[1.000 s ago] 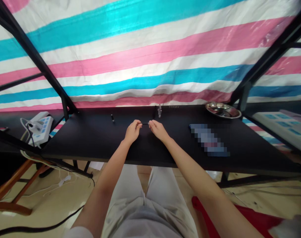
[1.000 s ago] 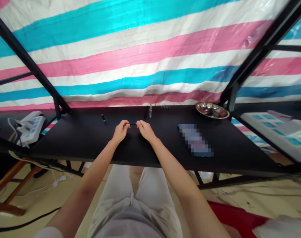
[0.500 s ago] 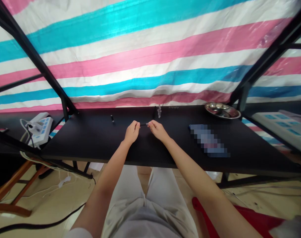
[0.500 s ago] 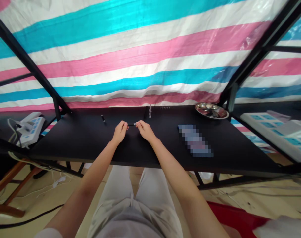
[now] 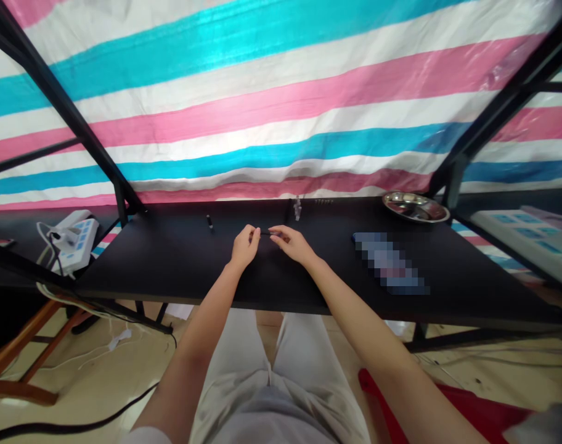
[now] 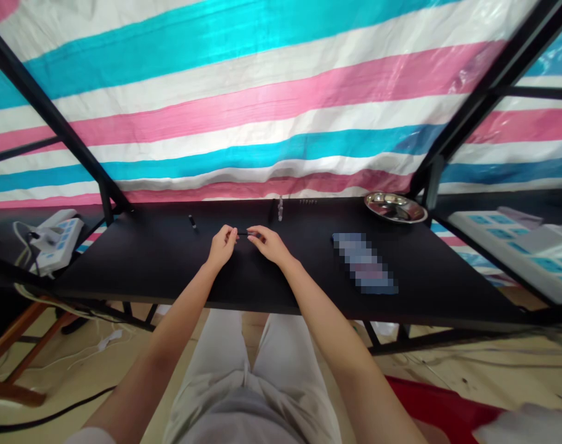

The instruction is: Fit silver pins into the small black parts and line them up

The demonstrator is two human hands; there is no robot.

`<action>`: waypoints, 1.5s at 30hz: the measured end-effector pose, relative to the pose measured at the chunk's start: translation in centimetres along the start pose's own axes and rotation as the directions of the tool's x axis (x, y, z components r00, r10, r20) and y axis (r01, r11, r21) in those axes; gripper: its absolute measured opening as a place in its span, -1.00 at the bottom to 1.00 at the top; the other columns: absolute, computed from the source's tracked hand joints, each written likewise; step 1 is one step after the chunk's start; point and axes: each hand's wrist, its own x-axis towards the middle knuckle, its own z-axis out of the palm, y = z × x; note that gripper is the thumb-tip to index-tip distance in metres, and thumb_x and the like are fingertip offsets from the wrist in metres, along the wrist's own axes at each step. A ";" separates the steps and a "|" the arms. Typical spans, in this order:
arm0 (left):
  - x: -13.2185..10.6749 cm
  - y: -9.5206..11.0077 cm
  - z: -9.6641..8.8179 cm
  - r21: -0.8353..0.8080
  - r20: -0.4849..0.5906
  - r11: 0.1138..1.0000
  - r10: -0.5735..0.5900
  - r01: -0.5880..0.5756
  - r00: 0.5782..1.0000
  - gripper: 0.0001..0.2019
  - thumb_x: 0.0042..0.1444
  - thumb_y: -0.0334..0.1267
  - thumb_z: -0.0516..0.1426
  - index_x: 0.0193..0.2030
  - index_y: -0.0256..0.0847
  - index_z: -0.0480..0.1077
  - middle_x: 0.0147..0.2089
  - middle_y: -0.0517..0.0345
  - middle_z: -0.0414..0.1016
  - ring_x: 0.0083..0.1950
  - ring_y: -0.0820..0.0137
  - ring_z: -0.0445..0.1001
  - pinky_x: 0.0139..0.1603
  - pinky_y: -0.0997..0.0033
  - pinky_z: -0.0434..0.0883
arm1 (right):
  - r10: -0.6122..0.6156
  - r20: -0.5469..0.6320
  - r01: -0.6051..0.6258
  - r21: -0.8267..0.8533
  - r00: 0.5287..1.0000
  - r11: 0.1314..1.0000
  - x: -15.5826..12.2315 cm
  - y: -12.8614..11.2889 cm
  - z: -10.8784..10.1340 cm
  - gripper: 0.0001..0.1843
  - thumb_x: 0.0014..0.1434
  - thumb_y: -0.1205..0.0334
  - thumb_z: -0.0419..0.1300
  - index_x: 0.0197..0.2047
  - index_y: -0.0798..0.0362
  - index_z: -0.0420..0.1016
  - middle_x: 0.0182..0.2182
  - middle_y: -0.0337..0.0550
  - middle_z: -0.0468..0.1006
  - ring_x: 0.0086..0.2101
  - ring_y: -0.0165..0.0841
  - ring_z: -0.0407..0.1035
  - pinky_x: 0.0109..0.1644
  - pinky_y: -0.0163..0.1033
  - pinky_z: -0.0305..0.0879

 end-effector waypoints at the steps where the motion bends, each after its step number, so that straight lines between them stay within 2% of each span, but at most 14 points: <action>1: 0.0 0.0 0.0 -0.001 -0.003 1.000 0.003 -0.003 1.000 -0.72 0.18 -0.06 -0.06 -0.42 -0.20 0.25 -0.47 0.22 0.37 -0.45 0.51 0.35 -0.36 0.51 0.28 | -0.016 -0.001 0.016 -0.026 1.000 1.000 0.0 0.1 0.0 -0.66 0.09 -0.01 0.10 -0.17 0.03 0.44 -0.36 -0.13 0.49 -0.50 -0.43 0.30 -0.37 -0.25 0.31; 5: 0.0 -0.2 0.2 -0.064 0.007 0.998 0.022 -0.021 1.000 -0.71 0.15 -0.04 -0.03 -0.38 -0.21 0.32 -0.48 0.21 0.38 -0.48 0.53 0.32 -0.39 0.52 0.28 | -0.051 -0.030 0.048 -0.094 0.998 0.994 0.1 0.5 0.0 -0.69 0.10 0.00 0.09 -0.24 0.05 0.46 -0.38 -0.11 0.49 -0.46 -0.38 0.32 -0.34 -0.22 0.32; 9: 0.1 -0.5 0.5 -0.133 0.002 0.989 0.058 -0.057 0.998 -0.70 0.05 -0.06 0.09 -0.21 -0.24 0.40 -0.39 0.15 0.44 -0.47 0.53 0.32 -0.42 0.51 0.29 | -0.064 -0.037 0.061 -0.094 0.997 0.994 0.0 0.6 0.0 -0.70 0.11 0.01 0.08 -0.25 0.05 0.45 -0.36 -0.10 0.48 -0.45 -0.37 0.33 -0.34 -0.22 0.31; 12: 0.1 -0.5 0.4 -0.124 0.040 0.986 0.114 -0.108 0.993 -0.68 0.03 -0.09 0.13 -0.12 -0.21 0.42 -0.36 0.15 0.45 -0.48 0.55 0.30 -0.42 0.50 0.30 | -0.068 -0.026 0.066 -0.077 0.997 0.995 -0.1 0.4 0.0 -0.70 0.11 0.02 0.08 -0.25 0.06 0.44 -0.36 -0.10 0.47 -0.47 -0.39 0.31 -0.35 -0.23 0.31; 16: 0.1 -0.3 0.1 -0.069 0.086 0.984 0.168 -0.163 0.982 -0.75 0.08 -0.10 0.09 -0.22 -0.19 0.47 -0.31 0.13 0.47 -0.47 0.54 0.29 -0.44 0.50 0.26 | -0.051 0.005 0.051 -0.051 0.999 0.997 -0.1 0.0 0.0 -0.70 0.11 0.00 0.08 -0.26 0.05 0.44 -0.35 -0.10 0.46 -0.46 -0.39 0.30 -0.35 -0.23 0.29; 20: 0.1 0.0 0.0 -0.040 0.082 0.982 0.187 -0.184 0.979 -0.75 0.10 -0.10 0.07 -0.31 -0.20 0.48 -0.28 0.10 0.48 -0.44 0.52 0.30 -0.41 0.48 0.27 | -0.029 0.019 0.030 -0.056 0.999 0.998 0.0 -0.2 -0.1 -0.69 0.11 -0.01 0.08 -0.25 0.04 0.45 -0.35 -0.11 0.46 -0.46 -0.39 0.29 -0.34 -0.23 0.28; 25: 0.0 0.2 0.1 -0.026 0.046 0.988 0.152 -0.151 0.987 -0.77 0.07 -0.10 0.09 -0.30 -0.21 0.46 -0.38 0.15 0.41 -0.47 0.53 0.29 -0.44 0.51 0.26 | -0.049 0.036 0.052 -0.092 0.998 0.994 0.0 0.1 -0.1 -0.69 0.12 0.00 0.06 -0.25 0.04 0.45 -0.35 -0.12 0.45 -0.45 -0.39 0.28 -0.31 -0.24 0.27; 33: 0.1 0.1 0.2 -0.068 0.004 0.990 0.122 -0.121 0.993 -0.79 0.04 -0.12 0.11 -0.33 -0.24 0.40 -0.40 0.18 0.37 -0.49 0.56 0.27 -0.46 0.53 0.26 | -0.083 0.050 0.090 -0.149 0.995 0.985 -0.1 0.2 -0.2 -0.70 0.14 0.02 0.06 -0.25 0.04 0.45 -0.36 -0.14 0.45 -0.47 -0.40 0.26 -0.30 -0.25 0.25; 39: -0.2 1.0 0.2 -0.075 -0.065 0.992 0.099 -0.103 0.993 -0.79 0.03 -0.11 0.10 -0.38 -0.25 0.36 -0.43 0.19 0.34 -0.50 0.57 0.25 -0.49 0.54 0.22 | -0.097 0.038 0.102 -0.179 0.995 0.979 -0.1 -0.2 -0.5 -0.71 0.14 0.02 0.06 -0.23 0.02 0.47 -0.35 -0.14 0.45 -0.45 -0.40 0.28 -0.29 -0.26 0.24; 42: -0.1 1.2 0.1 -0.151 -0.098 0.988 0.021 -0.036 0.995 -0.78 0.01 -0.11 0.11 -0.39 -0.25 0.34 -0.47 0.21 0.33 -0.53 0.57 0.25 -0.50 0.54 0.23 | -0.099 0.040 0.106 -0.227 0.994 0.968 -0.2 -0.4 -0.7 -0.73 0.15 0.05 0.06 -0.23 0.00 0.48 -0.31 -0.13 0.45 -0.44 -0.39 0.29 -0.28 -0.25 0.24; 45: 0.3 0.9 -0.1 -0.303 -0.145 0.948 -0.143 0.094 0.979 -0.77 0.00 -0.10 0.11 -0.39 -0.25 0.31 -0.49 0.23 0.32 -0.54 0.57 0.28 -0.49 0.54 0.29 | -0.075 0.010 0.074 -0.320 0.997 0.945 -0.2 -0.3 -1.1 -0.76 0.14 0.07 0.07 -0.23 -0.03 0.49 -0.27 -0.12 0.43 -0.43 -0.39 0.29 -0.30 -0.25 0.23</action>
